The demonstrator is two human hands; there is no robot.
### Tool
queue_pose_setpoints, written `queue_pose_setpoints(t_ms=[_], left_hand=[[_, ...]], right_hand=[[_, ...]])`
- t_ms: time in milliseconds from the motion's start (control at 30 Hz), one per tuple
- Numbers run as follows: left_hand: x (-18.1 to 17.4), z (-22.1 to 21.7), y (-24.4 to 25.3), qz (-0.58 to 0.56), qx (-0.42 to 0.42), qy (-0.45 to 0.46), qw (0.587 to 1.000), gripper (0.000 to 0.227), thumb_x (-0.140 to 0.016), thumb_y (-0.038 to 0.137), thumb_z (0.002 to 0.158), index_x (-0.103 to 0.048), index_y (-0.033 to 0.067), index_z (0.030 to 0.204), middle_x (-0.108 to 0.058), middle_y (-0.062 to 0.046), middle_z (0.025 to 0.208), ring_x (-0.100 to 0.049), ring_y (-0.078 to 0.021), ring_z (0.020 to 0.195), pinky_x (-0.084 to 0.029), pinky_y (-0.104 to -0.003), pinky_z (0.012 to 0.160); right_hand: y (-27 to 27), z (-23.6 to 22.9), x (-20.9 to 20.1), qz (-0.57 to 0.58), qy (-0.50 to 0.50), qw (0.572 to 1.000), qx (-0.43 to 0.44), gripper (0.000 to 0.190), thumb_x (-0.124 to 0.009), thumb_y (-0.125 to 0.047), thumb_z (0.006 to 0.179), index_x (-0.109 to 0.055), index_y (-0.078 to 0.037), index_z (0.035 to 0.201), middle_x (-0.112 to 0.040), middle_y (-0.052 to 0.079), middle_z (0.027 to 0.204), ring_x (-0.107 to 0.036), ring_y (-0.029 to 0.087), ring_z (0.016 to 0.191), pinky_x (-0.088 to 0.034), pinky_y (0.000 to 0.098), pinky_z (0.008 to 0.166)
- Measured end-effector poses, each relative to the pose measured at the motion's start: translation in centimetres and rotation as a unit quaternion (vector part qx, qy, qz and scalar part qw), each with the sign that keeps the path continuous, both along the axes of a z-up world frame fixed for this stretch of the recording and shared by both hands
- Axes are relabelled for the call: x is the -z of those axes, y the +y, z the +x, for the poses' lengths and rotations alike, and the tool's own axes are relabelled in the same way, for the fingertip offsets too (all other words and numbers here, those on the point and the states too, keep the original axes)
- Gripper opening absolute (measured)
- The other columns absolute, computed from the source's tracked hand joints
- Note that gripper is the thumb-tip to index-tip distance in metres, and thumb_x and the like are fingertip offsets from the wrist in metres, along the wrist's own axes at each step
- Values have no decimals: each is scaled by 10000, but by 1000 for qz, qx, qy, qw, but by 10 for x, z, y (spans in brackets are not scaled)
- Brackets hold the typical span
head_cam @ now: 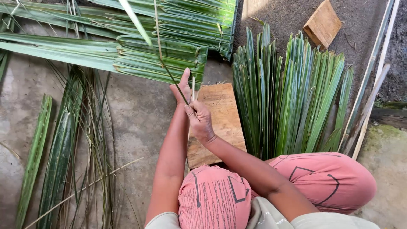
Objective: Weaving palm leaves by folding them over a wooden board and securing them with thin wooden pins
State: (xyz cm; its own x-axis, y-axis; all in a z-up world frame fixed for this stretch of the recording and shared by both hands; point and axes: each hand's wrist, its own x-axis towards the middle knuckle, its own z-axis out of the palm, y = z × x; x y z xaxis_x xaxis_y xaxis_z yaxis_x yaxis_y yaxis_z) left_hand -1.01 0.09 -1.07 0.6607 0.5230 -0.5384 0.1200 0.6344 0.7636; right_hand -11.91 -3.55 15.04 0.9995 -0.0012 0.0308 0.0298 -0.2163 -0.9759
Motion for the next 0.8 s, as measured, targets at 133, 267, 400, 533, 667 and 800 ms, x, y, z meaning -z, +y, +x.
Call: queue_pose_setpoints(t_ms=[133, 267, 400, 533, 667, 800], left_hand=[[-16, 6, -1, -19, -22, 8, 1000, 472, -972, 78, 703, -722, -38, 1087, -756, -145, 986, -723, -191, 863, -621, -385, 777], [-26, 3, -2, -16, -36, 1, 999, 450, -975, 83, 690, -731, -67, 1038, -750, -178, 950, -719, -188, 853, -610, -390, 768], [-52, -2, 4, -30, -19, 2, 999, 368, -961, 108, 723, -763, -29, 1002, -758, -165, 977, -710, -201, 885, -622, -416, 755], [-33, -4, 6, -74, -2, 21, 997, 407, -980, 154, 703, -733, -54, 952, -745, -205, 936, -733, -252, 790, -633, -439, 706], [-23, -42, 16, -126, 132, 48, 982, 559, -822, 550, 799, -584, 47, 757, -719, -192, 814, -739, -283, 709, -629, -445, 621], [22, -96, 51, -123, 237, 58, 962, 655, -626, 696, 933, -640, 93, 1190, -733, -227, 1096, -756, -341, 989, -605, -507, 911]], right_hand=[[-3, -2, 9, -4, 6, 1000, -1, 304, -591, -141, 1051, -545, -125, 751, -434, -18, 688, -443, 88, 716, -424, 290, 688], [-8, -5, 21, -22, -11, 1000, -1, 301, -612, -143, 1039, -557, -116, 744, -465, 27, 675, -482, 128, 689, -440, 316, 692], [-11, -8, 29, -46, -56, 997, -22, 275, -626, -135, 1032, -575, -107, 763, -551, 80, 709, -607, 235, 699, -499, 336, 732], [-21, -7, 14, -101, -133, 984, -57, 237, -703, -197, 997, -628, -91, 800, -673, 113, 839, -707, 339, 846, -552, 353, 797], [-44, -19, 27, -211, -199, 950, -119, 210, -672, -207, 979, -653, -121, 1170, -651, 114, 1222, -641, 348, 1161, -511, 443, 1012], [-82, -35, 66, -257, -129, 955, -80, 431, -536, -110, 1012, -530, -122, 1443, -566, 137, 1358, -569, 367, 1280, -470, 458, 1087]])
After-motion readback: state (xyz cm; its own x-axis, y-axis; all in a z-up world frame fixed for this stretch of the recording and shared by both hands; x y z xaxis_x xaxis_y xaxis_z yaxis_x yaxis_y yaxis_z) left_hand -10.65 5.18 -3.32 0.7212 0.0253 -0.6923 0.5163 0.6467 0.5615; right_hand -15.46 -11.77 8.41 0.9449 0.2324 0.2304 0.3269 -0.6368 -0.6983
